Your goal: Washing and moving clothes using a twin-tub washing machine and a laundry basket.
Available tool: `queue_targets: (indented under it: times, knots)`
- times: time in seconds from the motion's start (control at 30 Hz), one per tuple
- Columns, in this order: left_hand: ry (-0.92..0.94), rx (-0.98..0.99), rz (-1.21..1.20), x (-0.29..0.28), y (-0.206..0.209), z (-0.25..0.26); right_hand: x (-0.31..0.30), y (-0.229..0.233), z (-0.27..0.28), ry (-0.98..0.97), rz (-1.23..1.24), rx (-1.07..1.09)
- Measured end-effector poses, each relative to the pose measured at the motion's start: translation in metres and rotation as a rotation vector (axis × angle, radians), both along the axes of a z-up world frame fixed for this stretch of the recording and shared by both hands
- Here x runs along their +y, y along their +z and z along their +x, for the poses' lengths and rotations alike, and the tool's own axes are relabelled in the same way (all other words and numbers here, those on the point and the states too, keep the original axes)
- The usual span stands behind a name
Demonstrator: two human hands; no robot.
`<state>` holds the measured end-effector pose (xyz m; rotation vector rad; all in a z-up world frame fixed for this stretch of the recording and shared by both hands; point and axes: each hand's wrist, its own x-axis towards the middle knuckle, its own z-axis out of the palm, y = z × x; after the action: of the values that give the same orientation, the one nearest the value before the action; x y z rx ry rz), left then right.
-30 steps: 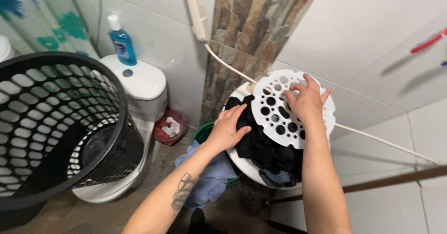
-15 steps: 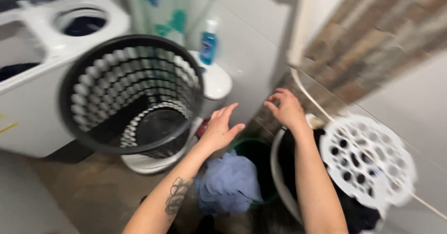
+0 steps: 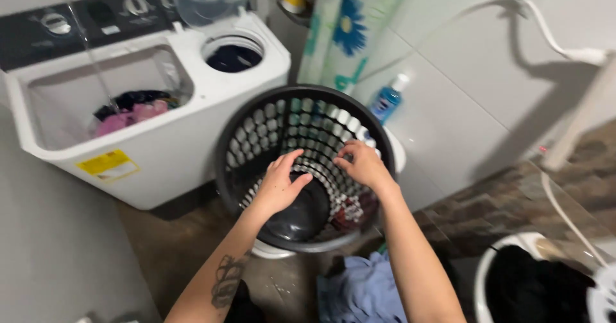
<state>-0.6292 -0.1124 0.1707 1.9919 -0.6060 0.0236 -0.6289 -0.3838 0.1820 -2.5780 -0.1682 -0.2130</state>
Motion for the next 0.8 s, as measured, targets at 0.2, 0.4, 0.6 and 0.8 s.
queue_targets:
  times: [0.2, 0.4, 0.6, 0.8]
  knots:
    - [0.033, 0.004, 0.041, 0.092, -0.009, 0.084, 0.090, -0.012, 0.080, 0.032, 0.085, -0.011]
    - [0.066, 0.185, 0.101, 0.121, 0.019, 0.134, 0.131, -0.015, 0.120, -0.011, 0.140, 0.081]
    - [0.083, 0.133, 0.164, 0.128, -0.022, 0.203, 0.132, -0.025, 0.177, 0.026, 0.121, 0.083]
    - [0.142, 0.276, 0.229, 0.139, -0.017, 0.245, 0.140, -0.023, 0.243, 0.129, 0.171, -0.030]
